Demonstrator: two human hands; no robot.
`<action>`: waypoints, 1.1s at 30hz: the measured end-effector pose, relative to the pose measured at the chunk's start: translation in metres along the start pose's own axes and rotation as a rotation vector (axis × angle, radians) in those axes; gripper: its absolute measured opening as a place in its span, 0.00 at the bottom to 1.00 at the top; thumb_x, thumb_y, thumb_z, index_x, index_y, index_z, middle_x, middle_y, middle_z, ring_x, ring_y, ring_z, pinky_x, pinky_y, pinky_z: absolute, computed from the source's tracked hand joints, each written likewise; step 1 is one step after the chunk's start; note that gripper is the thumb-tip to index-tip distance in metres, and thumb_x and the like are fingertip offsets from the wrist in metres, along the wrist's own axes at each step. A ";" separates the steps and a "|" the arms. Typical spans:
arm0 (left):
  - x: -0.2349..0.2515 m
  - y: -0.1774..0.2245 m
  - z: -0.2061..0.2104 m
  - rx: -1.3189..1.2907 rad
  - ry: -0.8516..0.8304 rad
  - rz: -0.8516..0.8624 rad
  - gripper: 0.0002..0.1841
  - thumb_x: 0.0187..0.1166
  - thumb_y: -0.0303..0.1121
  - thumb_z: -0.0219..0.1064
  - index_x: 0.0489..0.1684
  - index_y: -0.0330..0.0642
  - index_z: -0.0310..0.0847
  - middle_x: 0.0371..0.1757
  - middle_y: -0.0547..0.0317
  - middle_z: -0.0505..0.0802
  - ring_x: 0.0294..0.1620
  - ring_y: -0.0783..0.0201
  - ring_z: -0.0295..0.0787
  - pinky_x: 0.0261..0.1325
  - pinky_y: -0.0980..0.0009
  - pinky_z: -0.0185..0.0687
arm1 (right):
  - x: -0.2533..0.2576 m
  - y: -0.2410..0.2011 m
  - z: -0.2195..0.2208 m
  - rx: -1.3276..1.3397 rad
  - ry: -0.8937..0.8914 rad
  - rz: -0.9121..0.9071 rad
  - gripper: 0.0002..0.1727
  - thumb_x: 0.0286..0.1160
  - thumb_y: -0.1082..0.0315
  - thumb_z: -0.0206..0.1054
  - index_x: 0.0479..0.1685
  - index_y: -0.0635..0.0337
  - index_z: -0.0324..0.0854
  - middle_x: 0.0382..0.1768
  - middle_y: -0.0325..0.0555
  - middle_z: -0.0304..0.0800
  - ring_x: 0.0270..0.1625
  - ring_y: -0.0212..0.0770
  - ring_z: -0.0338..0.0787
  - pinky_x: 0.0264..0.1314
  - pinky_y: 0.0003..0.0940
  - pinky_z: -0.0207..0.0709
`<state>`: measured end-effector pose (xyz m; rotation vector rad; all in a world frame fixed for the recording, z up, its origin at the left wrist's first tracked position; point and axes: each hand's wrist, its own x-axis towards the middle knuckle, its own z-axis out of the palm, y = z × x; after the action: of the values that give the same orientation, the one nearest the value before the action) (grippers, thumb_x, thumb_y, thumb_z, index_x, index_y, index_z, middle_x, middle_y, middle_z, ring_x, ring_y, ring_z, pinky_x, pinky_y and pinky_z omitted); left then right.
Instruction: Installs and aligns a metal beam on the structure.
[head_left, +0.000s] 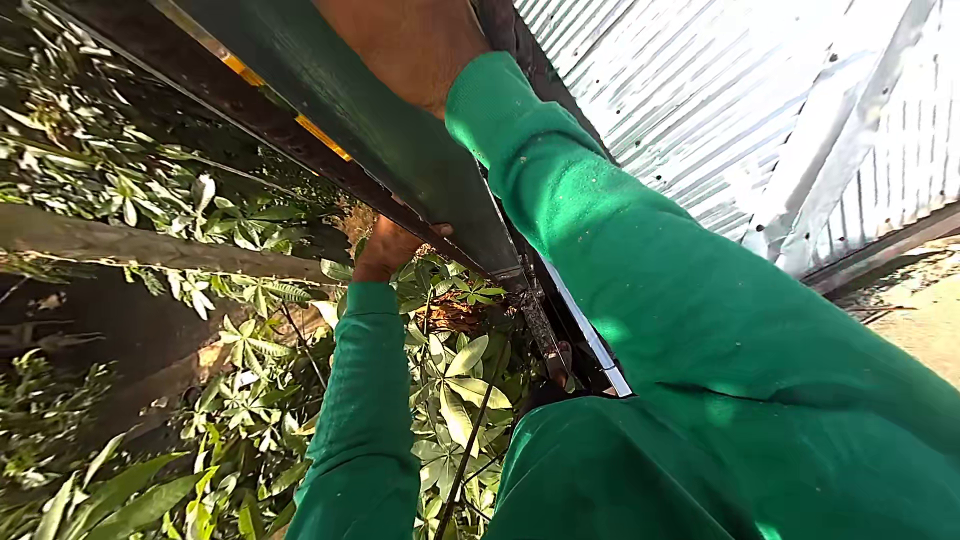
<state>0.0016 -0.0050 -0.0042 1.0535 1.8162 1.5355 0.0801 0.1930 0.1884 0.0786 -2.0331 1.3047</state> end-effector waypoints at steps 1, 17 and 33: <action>-0.002 0.004 0.002 0.024 0.026 -0.004 0.37 0.56 0.34 0.85 0.71 0.46 0.74 0.61 0.65 0.91 0.63 0.70 0.87 0.70 0.67 0.84 | -0.007 -0.031 -0.006 0.067 0.057 0.086 0.12 0.75 0.67 0.76 0.28 0.66 0.85 0.19 0.47 0.81 0.23 0.37 0.83 0.26 0.33 0.79; 0.012 0.021 -0.003 0.207 0.113 -0.126 0.36 0.55 0.31 0.86 0.67 0.31 0.75 0.56 0.60 0.92 0.58 0.73 0.88 0.67 0.71 0.84 | -0.001 -0.025 -0.005 0.268 0.147 -0.030 0.56 0.68 0.49 0.81 0.94 0.60 0.52 0.81 0.54 0.76 0.78 0.39 0.81 0.82 0.40 0.76; 0.001 0.011 0.019 -0.079 0.249 -0.022 0.41 0.60 0.28 0.84 0.78 0.32 0.68 0.64 0.54 0.91 0.64 0.66 0.88 0.70 0.66 0.85 | -0.013 -0.026 -0.007 0.150 0.110 0.149 0.57 0.66 0.32 0.74 0.97 0.30 0.44 0.79 0.53 0.76 0.69 0.52 0.86 0.63 0.63 0.83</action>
<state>0.0194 0.0069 0.0029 0.8335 1.9041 1.7750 0.1040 0.1815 0.2023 -0.0765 -1.8767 1.5193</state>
